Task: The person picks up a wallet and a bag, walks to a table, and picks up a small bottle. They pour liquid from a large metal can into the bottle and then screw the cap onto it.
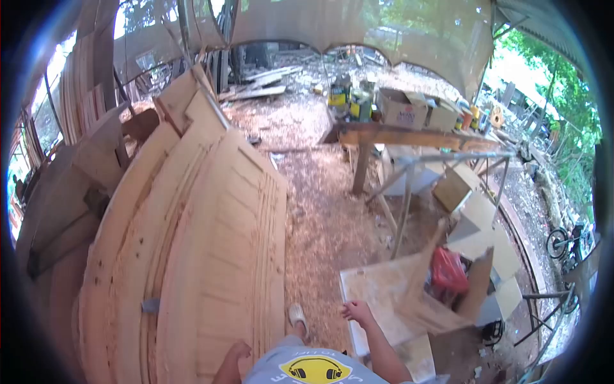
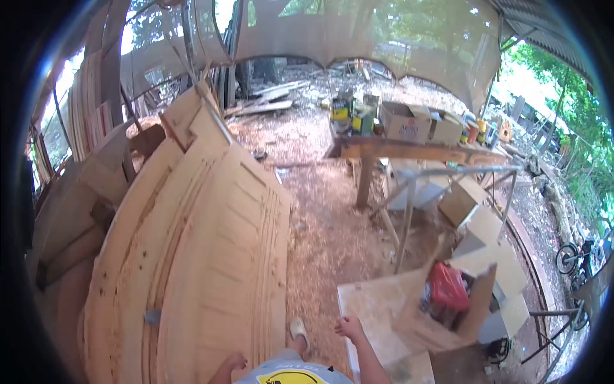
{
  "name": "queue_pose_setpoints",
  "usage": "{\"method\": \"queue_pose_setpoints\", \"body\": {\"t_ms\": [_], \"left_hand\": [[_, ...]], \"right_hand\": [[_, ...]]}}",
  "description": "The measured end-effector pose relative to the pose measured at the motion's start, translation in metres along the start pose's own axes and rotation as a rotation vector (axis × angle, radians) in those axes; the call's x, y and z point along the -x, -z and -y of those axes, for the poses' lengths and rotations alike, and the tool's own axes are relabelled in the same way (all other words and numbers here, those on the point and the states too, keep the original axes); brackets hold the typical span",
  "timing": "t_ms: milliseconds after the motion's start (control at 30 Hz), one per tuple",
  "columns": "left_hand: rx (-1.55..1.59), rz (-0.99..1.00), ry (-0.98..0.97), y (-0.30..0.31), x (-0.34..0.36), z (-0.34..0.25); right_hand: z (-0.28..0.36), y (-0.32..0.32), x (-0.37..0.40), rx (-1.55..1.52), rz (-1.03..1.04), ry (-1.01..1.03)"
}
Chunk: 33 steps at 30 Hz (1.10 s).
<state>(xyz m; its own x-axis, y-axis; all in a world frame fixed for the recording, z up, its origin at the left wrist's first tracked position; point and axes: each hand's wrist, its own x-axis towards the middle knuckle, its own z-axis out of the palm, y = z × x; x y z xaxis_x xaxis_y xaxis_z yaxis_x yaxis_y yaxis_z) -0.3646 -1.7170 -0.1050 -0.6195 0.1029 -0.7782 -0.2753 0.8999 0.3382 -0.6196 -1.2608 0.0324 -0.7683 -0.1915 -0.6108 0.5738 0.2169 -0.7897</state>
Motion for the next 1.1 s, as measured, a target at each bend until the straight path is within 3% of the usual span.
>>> {"method": "queue_pose_setpoints", "body": {"t_ms": [33, 100, 233, 333, 433, 533, 633, 667, 733, 800, 867, 933, 1000, 1100], "left_hand": [[-0.212, 0.010, -0.118, 0.043, -0.027, 0.012], [-0.028, -0.062, -0.027, 0.116, -0.061, 0.014], [0.253, -0.373, 0.085, 0.231, -0.111, -0.009], [0.580, -0.429, 0.193, 0.304, -0.153, -0.025], [1.003, -0.312, 0.121, 0.372, -0.195, -0.051], [0.966, -0.243, 0.164, 0.450, -0.228, -0.075], [0.932, -0.221, 0.245, 0.492, -0.295, -0.059], [0.830, -0.210, 0.256, 0.506, -0.328, -0.042], [0.196, -0.044, 0.082, 0.528, -0.388, 0.000], [-0.003, 0.131, 0.083, 0.574, -0.406, 0.008], [0.173, 0.097, 0.259, 0.612, -0.413, 0.010], [0.336, 0.020, 0.381, 0.657, -0.428, -0.003], [0.401, -0.042, 0.405, 0.705, -0.452, -0.022], [0.440, -0.096, 0.347, 0.779, -0.496, -0.058]], "right_hand": [[0.029, -0.005, -0.028, 0.086, -0.028, -0.017], [0.059, -0.008, -0.073, 0.274, -0.083, -0.097], [0.119, -0.011, -0.142, 0.337, -0.054, 0.008], [0.157, -0.016, -0.182, 0.357, -0.075, -0.075], [0.168, -0.010, -0.236, 0.411, 0.014, -0.185], [0.201, 0.013, -0.294, 0.415, 0.052, -0.298], [0.213, 0.067, -0.402, 0.418, -0.072, -0.204], [0.223, 0.085, -0.439, 0.456, -0.138, -0.153], [0.332, 0.088, -0.455, 0.240, -0.344, -0.211], [0.389, 0.108, -0.511, 0.491, -0.396, -0.048], [0.476, 0.099, -0.530, 0.536, -0.420, 0.021], [0.530, 0.079, -0.567, 0.192, -0.402, 0.079], [0.541, 0.071, -0.629, 0.143, -0.261, 0.185], [0.617, 0.035, -0.652, 0.126, -0.148, 0.153]]}}
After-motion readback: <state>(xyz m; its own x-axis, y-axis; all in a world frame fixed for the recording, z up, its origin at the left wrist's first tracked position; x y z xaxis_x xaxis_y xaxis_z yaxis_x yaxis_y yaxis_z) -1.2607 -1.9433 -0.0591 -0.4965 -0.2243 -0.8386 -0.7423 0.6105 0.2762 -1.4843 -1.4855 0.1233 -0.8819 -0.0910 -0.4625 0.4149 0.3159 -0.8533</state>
